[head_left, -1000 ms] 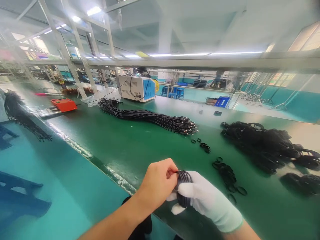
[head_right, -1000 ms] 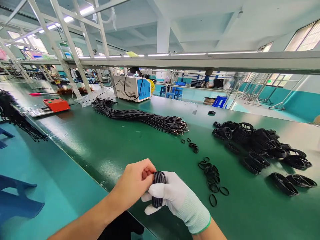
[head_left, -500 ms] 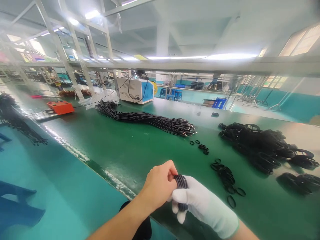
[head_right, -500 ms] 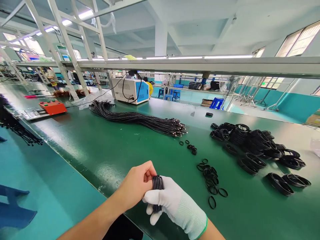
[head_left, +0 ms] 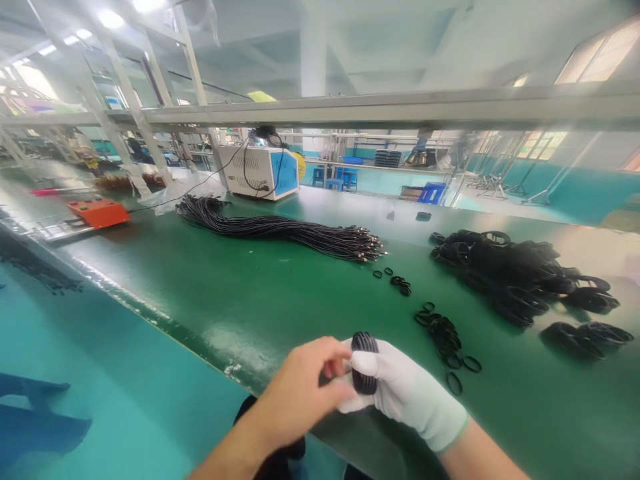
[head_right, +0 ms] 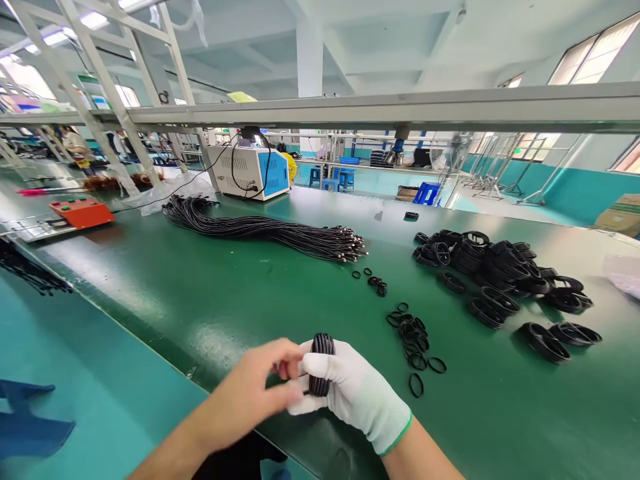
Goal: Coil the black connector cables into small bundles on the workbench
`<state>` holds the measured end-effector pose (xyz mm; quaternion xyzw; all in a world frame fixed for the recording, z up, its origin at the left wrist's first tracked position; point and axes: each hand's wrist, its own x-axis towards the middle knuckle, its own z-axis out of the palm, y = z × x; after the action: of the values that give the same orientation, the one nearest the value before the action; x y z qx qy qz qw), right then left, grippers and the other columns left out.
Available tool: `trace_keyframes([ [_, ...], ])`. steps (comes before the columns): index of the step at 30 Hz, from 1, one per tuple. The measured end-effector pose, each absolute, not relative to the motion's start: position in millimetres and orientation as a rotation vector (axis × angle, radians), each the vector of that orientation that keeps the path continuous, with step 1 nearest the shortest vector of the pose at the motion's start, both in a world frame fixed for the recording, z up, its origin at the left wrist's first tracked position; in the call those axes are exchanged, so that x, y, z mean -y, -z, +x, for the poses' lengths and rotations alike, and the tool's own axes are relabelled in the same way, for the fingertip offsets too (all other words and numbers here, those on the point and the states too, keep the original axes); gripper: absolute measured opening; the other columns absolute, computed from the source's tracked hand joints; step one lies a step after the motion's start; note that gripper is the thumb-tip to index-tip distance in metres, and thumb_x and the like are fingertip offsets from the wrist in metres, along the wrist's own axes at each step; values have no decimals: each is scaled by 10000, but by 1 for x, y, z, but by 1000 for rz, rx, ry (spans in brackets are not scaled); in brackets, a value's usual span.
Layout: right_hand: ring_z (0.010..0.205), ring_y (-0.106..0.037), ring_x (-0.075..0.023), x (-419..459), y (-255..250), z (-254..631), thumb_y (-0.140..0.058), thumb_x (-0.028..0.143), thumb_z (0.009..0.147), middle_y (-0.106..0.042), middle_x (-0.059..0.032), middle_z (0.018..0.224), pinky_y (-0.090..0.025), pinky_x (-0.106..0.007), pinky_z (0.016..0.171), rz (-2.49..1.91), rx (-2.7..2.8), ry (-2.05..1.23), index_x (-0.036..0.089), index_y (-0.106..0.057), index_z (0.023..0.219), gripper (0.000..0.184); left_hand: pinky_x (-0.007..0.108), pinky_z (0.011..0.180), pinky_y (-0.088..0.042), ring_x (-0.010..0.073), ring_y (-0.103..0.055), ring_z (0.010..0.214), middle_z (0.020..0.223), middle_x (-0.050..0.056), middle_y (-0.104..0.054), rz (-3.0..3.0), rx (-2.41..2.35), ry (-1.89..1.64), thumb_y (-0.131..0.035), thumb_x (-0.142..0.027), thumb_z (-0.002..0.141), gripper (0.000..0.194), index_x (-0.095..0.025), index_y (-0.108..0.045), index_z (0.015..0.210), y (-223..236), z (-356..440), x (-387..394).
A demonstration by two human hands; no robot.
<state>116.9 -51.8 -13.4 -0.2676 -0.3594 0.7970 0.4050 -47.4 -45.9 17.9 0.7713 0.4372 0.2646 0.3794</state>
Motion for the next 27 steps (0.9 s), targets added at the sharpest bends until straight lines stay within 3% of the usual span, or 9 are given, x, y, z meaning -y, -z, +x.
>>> trace_keyframes([
  [3, 752, -587, -164, 53, 13, 117, -668, 267, 726, -559, -79, 891, -546, -297, 578, -690, 936, -2073, 117, -582, 963, 293, 224, 592, -400, 121, -511, 647, 732, -44, -579, 1883, -1195, -679, -527, -172, 744, 213, -230, -579, 941, -26, -50, 33],
  [8, 651, -565, -128, 55, 10, 109, -664, 192, 675, -518, -39, 773, -526, -200, 452, -773, 1015, -2077, 104, -596, 889, 242, 205, 543, -366, 110, -494, 611, 691, -46, -561, 2044, -1264, -682, -479, -105, 709, 154, -224, -569, 748, -21, -38, 28],
  [15, 624, -548, -115, 54, 12, 107, -627, 113, 644, -504, -10, 684, -534, -203, 458, -796, 1023, -2068, 108, -596, 890, 248, 211, 557, -377, 111, -509, 615, 700, -26, -540, 2070, -1299, -765, -437, -68, 705, 181, -204, -555, 685, -7, -35, 32],
  [23, 519, -529, -96, 53, 10, 108, -578, 122, 643, -500, 5, 577, -509, -191, 419, -896, 1044, -1996, 104, -585, 742, 102, 231, 607, -399, 130, -531, 655, 711, -15, -581, 1969, -1234, -691, -474, -98, 713, 145, -191, -584, 692, -21, -34, 24],
  [27, 533, -583, -111, 57, -2, 123, -726, 176, 573, -582, -9, 641, -507, -192, 449, -767, 1034, -2067, 112, -604, 870, 327, 238, 621, -416, 124, -533, 634, 714, -22, -591, 1720, -930, -436, -541, -165, 730, 101, -182, -589, 817, -37, -47, -7],
])
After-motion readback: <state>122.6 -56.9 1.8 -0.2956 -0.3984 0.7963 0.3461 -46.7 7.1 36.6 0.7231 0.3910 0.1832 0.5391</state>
